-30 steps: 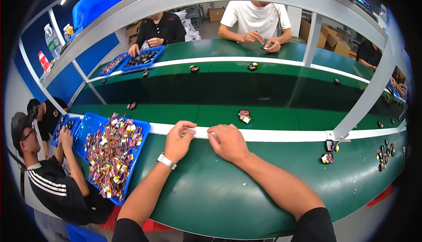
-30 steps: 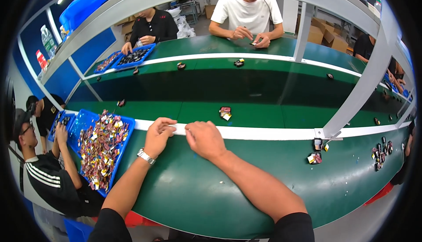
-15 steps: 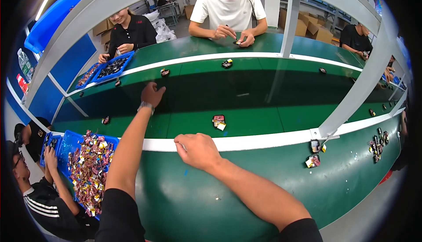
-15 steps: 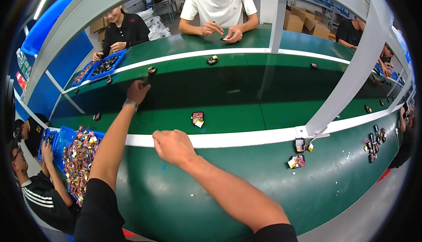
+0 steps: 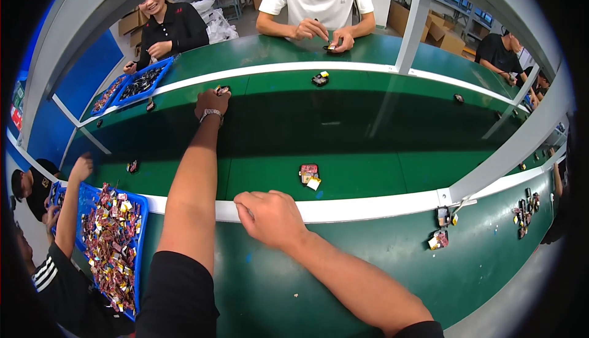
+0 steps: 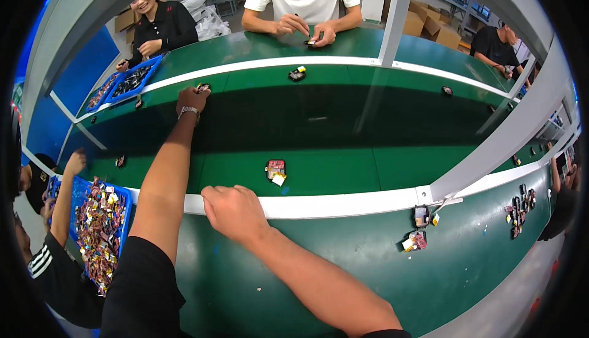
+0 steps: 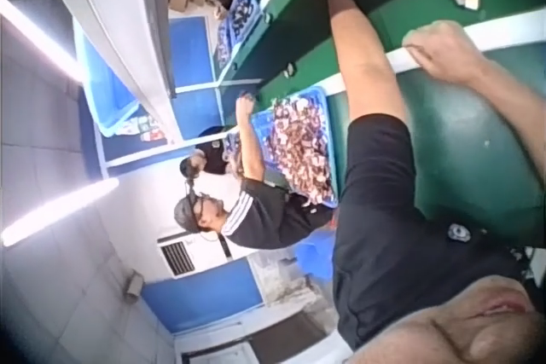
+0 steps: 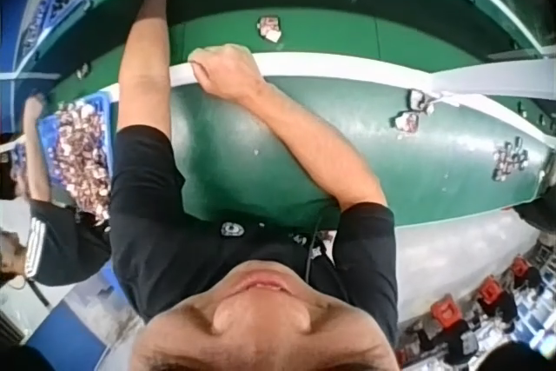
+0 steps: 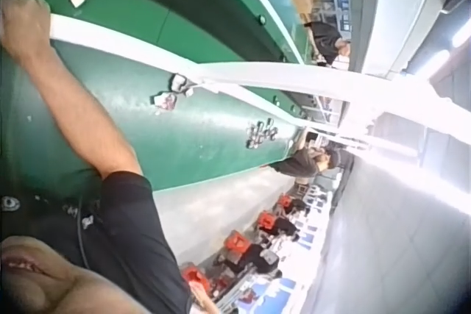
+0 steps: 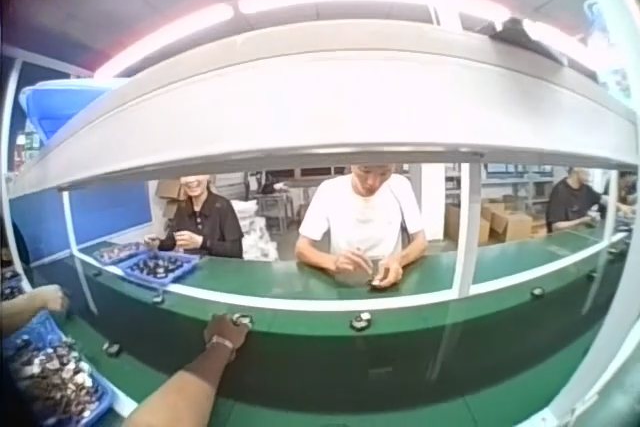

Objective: Assembling small electronic components on a factory assembly line.

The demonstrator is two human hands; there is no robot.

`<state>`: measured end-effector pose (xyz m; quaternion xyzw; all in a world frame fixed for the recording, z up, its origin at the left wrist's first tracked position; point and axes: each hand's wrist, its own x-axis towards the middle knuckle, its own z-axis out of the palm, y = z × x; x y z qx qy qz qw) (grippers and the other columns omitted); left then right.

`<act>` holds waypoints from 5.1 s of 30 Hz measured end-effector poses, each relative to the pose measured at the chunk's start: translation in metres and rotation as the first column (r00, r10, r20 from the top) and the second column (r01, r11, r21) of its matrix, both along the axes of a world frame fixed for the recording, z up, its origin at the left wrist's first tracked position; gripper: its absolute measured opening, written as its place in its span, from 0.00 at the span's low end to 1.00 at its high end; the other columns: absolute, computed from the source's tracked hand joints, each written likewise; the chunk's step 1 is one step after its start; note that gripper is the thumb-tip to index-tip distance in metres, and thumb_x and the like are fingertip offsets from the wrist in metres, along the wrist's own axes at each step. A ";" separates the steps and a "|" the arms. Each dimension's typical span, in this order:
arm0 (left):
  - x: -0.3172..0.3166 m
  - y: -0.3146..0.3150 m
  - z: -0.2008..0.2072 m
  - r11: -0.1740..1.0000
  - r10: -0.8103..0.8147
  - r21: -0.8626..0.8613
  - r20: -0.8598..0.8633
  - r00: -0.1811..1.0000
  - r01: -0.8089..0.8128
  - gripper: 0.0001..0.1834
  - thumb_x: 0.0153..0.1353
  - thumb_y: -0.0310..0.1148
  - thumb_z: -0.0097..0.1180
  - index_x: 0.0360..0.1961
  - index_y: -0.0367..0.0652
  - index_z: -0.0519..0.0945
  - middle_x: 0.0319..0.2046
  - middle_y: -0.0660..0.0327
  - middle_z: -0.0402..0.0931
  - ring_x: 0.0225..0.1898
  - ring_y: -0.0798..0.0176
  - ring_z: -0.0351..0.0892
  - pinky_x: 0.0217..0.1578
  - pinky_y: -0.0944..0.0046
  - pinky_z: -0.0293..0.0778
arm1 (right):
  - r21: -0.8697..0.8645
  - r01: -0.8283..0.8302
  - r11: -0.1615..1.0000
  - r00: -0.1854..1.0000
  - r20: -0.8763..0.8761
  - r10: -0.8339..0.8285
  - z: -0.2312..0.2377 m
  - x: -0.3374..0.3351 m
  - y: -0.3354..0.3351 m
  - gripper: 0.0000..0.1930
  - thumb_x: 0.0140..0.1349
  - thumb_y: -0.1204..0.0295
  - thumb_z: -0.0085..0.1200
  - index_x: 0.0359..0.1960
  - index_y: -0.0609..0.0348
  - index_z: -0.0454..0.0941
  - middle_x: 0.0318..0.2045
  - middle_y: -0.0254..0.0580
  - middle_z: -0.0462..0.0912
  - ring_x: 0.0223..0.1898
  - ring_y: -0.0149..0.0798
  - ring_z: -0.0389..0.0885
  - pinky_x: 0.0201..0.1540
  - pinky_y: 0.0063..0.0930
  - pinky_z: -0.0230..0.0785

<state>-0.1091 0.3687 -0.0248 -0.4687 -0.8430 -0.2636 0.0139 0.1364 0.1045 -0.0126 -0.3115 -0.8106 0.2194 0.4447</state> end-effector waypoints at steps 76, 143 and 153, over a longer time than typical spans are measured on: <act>0.089 -0.371 0.034 0.627 -0.491 0.333 0.871 0.025 0.704 0.23 0.70 0.23 0.50 0.64 0.31 0.63 0.63 0.47 0.66 0.61 0.54 0.70 0.61 0.58 0.70 | 0.130 -0.074 0.989 0.984 -0.152 0.094 -0.036 0.028 -0.061 0.03 0.45 0.70 0.61 0.22 0.53 0.84 0.46 0.46 0.72 0.51 0.49 0.70 0.49 0.39 0.68; 0.090 -0.363 0.015 0.505 -0.465 0.616 0.784 -0.411 0.605 0.14 0.69 0.29 0.54 0.54 0.41 0.71 0.66 0.48 0.65 0.60 0.59 0.75 0.57 0.56 0.77 | 0.005 -0.054 0.999 0.987 -0.154 0.055 0.020 0.053 -0.101 0.10 0.51 0.79 0.63 0.37 0.56 0.86 0.56 0.41 0.76 0.58 0.47 0.71 0.59 0.39 0.68; 0.093 -0.361 0.014 0.510 -0.471 0.635 0.771 -0.429 0.580 0.14 0.70 0.27 0.50 0.55 0.38 0.70 0.67 0.47 0.64 0.62 0.56 0.73 0.61 0.53 0.73 | -0.045 -0.049 0.998 0.989 -0.140 0.042 0.015 0.054 -0.094 0.10 0.54 0.78 0.61 0.38 0.55 0.85 0.57 0.43 0.76 0.61 0.50 0.69 0.59 0.41 0.68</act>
